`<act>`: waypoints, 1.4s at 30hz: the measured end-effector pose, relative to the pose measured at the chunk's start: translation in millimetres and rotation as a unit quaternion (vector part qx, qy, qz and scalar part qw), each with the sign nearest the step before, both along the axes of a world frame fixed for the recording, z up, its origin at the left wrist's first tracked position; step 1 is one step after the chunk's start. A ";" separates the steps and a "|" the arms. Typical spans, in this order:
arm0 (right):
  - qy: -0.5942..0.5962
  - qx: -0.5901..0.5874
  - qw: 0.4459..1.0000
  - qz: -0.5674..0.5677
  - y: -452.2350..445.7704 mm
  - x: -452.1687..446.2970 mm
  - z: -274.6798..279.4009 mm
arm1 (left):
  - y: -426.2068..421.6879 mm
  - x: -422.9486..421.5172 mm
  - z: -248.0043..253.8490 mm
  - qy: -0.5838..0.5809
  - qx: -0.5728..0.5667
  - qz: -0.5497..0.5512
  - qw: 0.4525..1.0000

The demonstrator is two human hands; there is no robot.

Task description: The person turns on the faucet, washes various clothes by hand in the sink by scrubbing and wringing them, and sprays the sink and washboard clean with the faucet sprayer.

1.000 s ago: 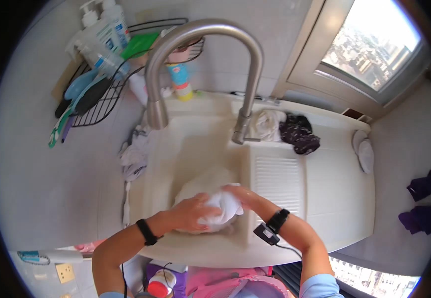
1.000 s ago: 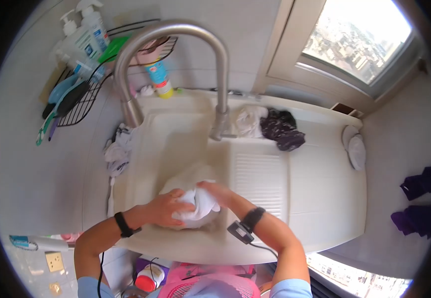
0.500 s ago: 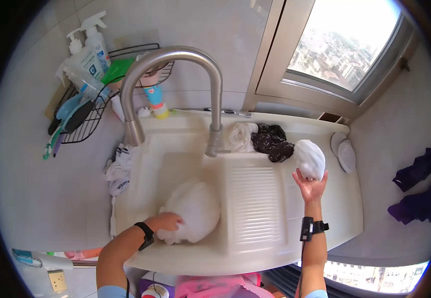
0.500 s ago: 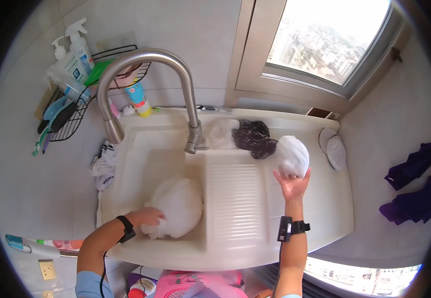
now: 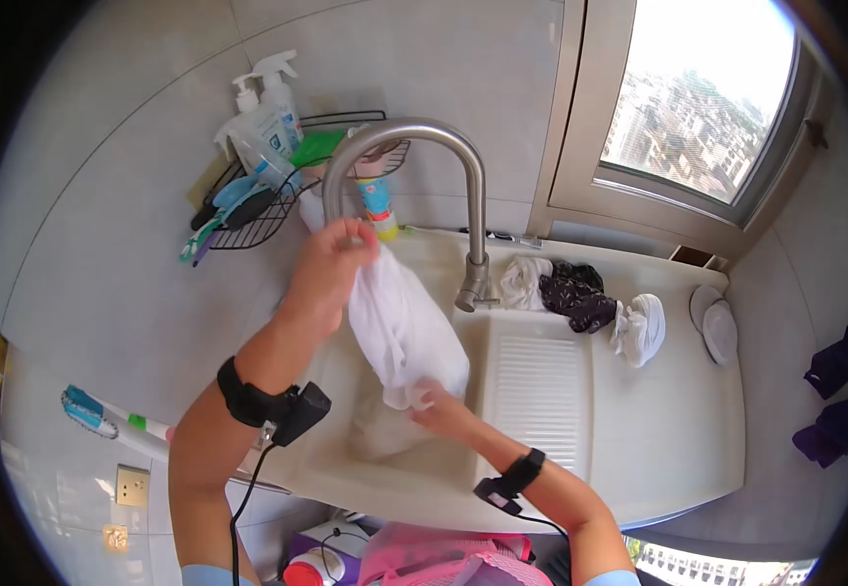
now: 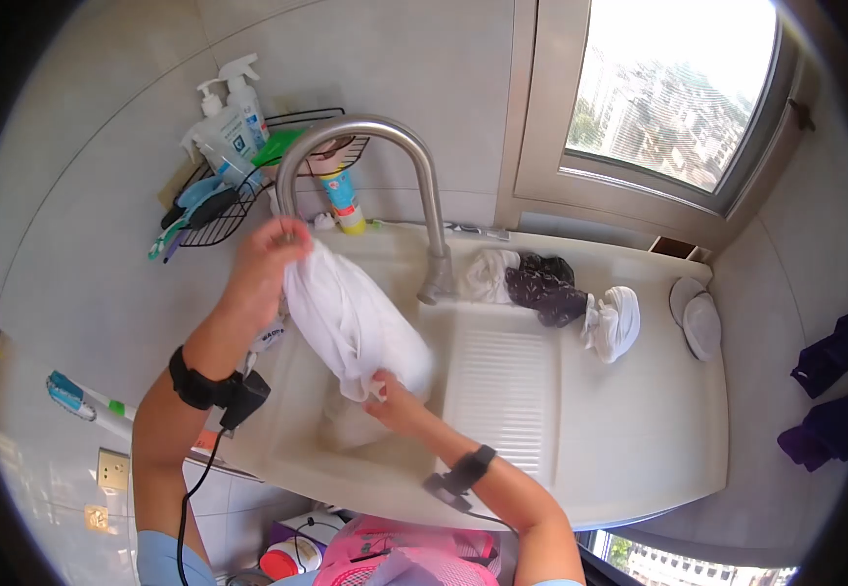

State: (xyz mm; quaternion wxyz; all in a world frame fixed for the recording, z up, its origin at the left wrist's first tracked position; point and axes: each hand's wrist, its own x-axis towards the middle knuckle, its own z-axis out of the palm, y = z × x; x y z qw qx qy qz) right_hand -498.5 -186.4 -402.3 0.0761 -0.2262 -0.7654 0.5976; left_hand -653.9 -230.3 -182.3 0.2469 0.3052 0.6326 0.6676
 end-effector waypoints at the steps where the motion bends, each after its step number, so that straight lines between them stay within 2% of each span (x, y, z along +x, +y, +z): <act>1: 0.020 0.020 0.997 -0.071 -8.1 -7.0 -5.6 | 2.2 3.6 16.5 0.006 0.016 0.012 1.000; 4: 0.090 -0.008 0.992 -0.091 0.6 -33.7 34.8 | 7.1 6.1 61.9 0.016 0.090 0.045 0.995; 7: 0.103 -0.195 0.973 -0.072 21.6 -39.6 113.1 | 3.3 -5.8 108.4 0.025 0.167 0.088 0.982; 9: 0.137 -0.160 0.966 -0.151 27.1 -38.1 175.5 | -6.8 4.0 143.1 0.053 0.200 0.121 0.971; 11: 0.273 -0.205 0.925 -0.167 36.1 -44.4 227.8 | -21.6 11.2 165.1 0.090 0.221 0.113 0.964; 12: 0.343 -0.122 0.926 -0.099 55.8 -56.8 234.7 | -27.0 11.8 170.5 0.108 0.230 0.109 0.961; 14: 0.369 -0.131 0.918 -0.058 69.8 -66.3 275.4 | -48.3 -6.4 173.7 0.167 0.232 0.062 0.956; 15: 0.325 -0.225 0.915 -0.086 58.6 -57.5 316.6 | -55.2 -12.8 174.8 0.196 0.232 0.037 0.952; 17: 0.376 -0.214 0.899 -0.068 55.7 -52.0 352.2 | -64.4 5.5 166.2 0.228 0.165 0.082 0.956; 20: 0.429 -0.204 0.879 -0.037 59.5 -52.0 368.2 | -87.7 5.0 127.6 0.300 0.093 0.115 0.943; 21: 0.436 -0.198 0.878 -0.030 62.2 -53.6 365.6 | -100.5 -0.9 114.2 0.285 0.001 0.101 0.953; 22: 0.424 -0.185 0.886 -0.026 68.2 -56.5 351.3 | -112.8 -7.6 99.9 0.267 -0.089 0.086 0.956; 23: 0.411 -0.174 0.895 -0.024 76.1 -59.5 331.9 | -119.3 -14.4 81.9 0.317 -0.136 0.052 0.937; 24: 0.362 -0.130 0.922 -0.038 89.8 -65.5 303.6 | -123.0 -21.8 59.5 0.364 -0.182 0.017 0.913; 25: 0.311 -0.086 0.945 -0.052 104.8 -74.9 265.0 | -125.8 -31.2 28.8 0.335 -0.185 0.009 0.924; 26: 0.211 0.072 0.969 -0.109 116.0 -84.1 217.9 | -125.7 -40.3 -4.0 0.308 -0.187 -0.001 0.933; 27: 0.176 0.061 0.980 -0.073 115.3 -83.0 182.2 | -123.8 -45.3 -32.2 0.353 -0.250 0.008 0.902; 28: 0.100 0.131 0.981 -0.099 106.0 -79.3 150.9 | -120.6 -49.4 -62.7 0.395 -0.312 0.015 0.864; 29: -0.014 0.265 0.959 -0.097 109.2 -86.8 98.3 | -113.5 -57.4 -105.4 0.379 -0.344 0.009 0.859; 31: -0.090 0.344 0.930 -0.096 102.7 -90.3 13.3 | -91.1 -60.5 -174.9 0.314 -0.433 0.012 0.845; 32: -0.122 0.337 0.928 -0.100 98.4 -90.1 -22.9 | -73.7 -55.3 -198.0 0.265 -0.487 0.024 0.832; 34: -0.189 0.350 0.913 -0.096 86.1 -88.1 -86.1 | -46.5 -51.2 -239.1 0.238 -0.554 0.020 0.798; 35: -0.222 0.369 0.898 -0.085 75.1 -88.3 -114.8 | -43.6 -56.0 -295.5 0.295 -0.547 0.028 0.783; 36: -0.215 0.431 0.875 -0.052 60.7 -85.4 -142.3 | -41.0 -60.5 -352.7 0.352 -0.537 0.036 0.766; 37: -0.208 0.490 0.846 -0.018 46.1 -81.5 -168.9 | -41.3 -62.9 -382.5 0.328 -0.525 -0.026 0.785; 38: -0.153 0.525 0.838 -0.007 34.6 -81.5 -204.1 | -39.8 -66.0 -402.3 0.300 -0.511 -0.088 0.801; 39: -0.095 0.557 0.825 0.005 32.6 -89.8 -213.3 | -33.2 -69.4 -407.1 0.308 -0.511 -0.082 0.798; 40: -0.145 0.482 0.864 0.013 37.9 -95.6 -223.1 | -30.5 -69.6 -413.3 0.314 -0.514 -0.077 0.795; 42: -0.243 0.310 0.919 0.029 36.7 -109.6 -180.9 | -30.4 -69.3 -410.3 0.304 -0.540 -0.089 0.780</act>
